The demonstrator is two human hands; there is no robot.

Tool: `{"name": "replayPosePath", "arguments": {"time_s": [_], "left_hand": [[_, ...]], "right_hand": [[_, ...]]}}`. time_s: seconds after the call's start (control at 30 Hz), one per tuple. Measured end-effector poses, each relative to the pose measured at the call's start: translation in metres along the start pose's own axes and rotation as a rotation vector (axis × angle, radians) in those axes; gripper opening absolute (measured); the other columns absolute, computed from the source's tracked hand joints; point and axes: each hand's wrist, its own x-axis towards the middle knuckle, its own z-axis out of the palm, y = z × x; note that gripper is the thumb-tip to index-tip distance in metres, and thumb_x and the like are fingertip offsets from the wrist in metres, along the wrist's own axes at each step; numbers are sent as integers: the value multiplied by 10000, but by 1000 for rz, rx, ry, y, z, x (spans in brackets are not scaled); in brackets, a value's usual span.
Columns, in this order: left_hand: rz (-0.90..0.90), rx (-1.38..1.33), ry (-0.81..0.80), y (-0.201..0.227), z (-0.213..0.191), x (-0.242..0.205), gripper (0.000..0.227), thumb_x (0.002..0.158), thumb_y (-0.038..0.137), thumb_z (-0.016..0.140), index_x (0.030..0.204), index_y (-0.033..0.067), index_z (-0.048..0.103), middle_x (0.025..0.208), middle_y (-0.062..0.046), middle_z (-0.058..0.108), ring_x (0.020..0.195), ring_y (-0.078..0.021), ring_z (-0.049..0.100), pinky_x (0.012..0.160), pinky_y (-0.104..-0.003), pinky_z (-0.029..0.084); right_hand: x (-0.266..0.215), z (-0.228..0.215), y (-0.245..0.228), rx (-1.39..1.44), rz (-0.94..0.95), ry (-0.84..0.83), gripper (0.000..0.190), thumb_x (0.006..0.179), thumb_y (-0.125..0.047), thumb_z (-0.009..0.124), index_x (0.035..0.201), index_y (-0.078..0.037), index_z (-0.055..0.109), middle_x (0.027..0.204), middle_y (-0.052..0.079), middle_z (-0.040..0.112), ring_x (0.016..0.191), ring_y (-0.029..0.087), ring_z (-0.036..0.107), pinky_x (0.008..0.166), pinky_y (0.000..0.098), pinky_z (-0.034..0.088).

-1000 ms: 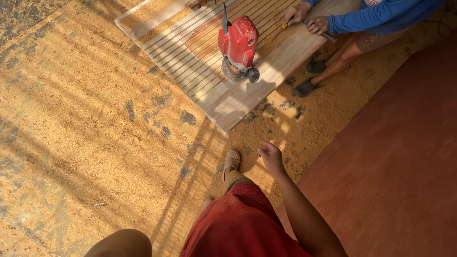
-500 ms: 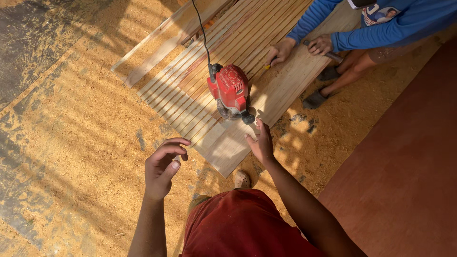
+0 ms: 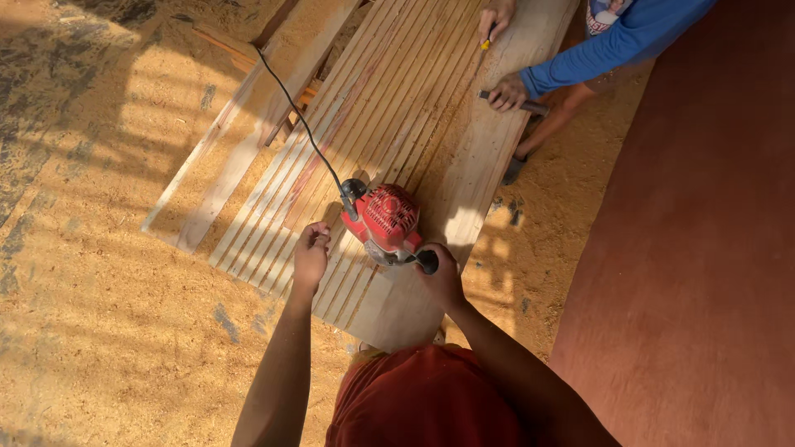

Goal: The person uses a handheld electric router to cut parallel grooves into a large wooden plank. They guide the tool along the wood surface, creating a series of evenly spaced channels while sawdust accumulates on the floor.

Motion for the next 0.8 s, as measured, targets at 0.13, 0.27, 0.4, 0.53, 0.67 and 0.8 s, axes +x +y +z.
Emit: {"name": "replayPosePath", "arguments": {"time_s": [0.13, 0.27, 0.4, 0.53, 0.67, 0.8], "left_hand": [[-51, -194, -167, -11, 19, 92, 306, 1005, 116, 537, 1285, 46, 639, 1147, -37, 676, 1036, -138, 627, 877, -252, 488], [-14, -154, -394, -4, 34, 130, 416, 983, 146, 523, 1381, 57, 604, 1266, -13, 664, 1136, -113, 586, 969, -241, 429], [-3, -291, -536, 10, 55, 124, 393, 1048, 244, 538, 1358, 5, 573, 1145, -90, 664, 1066, -181, 621, 948, -316, 486], [44, -309, -470, 26, 55, 94, 372, 1069, 249, 571, 1316, -30, 571, 1100, -123, 644, 1010, -213, 612, 929, -350, 486], [115, -205, -480, 36, 28, 65, 371, 1019, 237, 522, 1308, 5, 538, 1145, -92, 676, 1047, -185, 650, 965, -333, 501], [143, -152, -518, 38, 19, 61, 365, 1031, 218, 548, 1294, -34, 584, 1140, -115, 669, 1045, -198, 626, 982, -347, 484]], "right_hand": [[4, -1, -9, 21, 212, -26, 453, 755, -83, 792, 1153, -63, 577, 1041, 124, 715, 981, 244, 714, 870, 355, 546], [3, 5, -14, 1, 261, 17, 443, 769, -85, 777, 1165, -84, 577, 1020, 137, 716, 950, 250, 714, 842, 361, 560], [6, 9, -12, -27, 294, 41, 465, 742, -91, 779, 1167, -114, 590, 1015, 138, 734, 953, 279, 730, 849, 378, 564], [-6, 15, -14, -182, 316, 27, 514, 705, -101, 815, 1173, -138, 607, 1022, 148, 738, 983, 356, 714, 840, 420, 554], [-29, 20, -22, -137, 305, -46, 479, 725, -120, 799, 1159, -136, 596, 1002, 138, 729, 962, 354, 719, 832, 433, 559], [-41, 21, -19, -140, 240, -65, 497, 734, -123, 791, 1183, -131, 580, 998, 124, 717, 945, 337, 720, 806, 414, 571]]}}
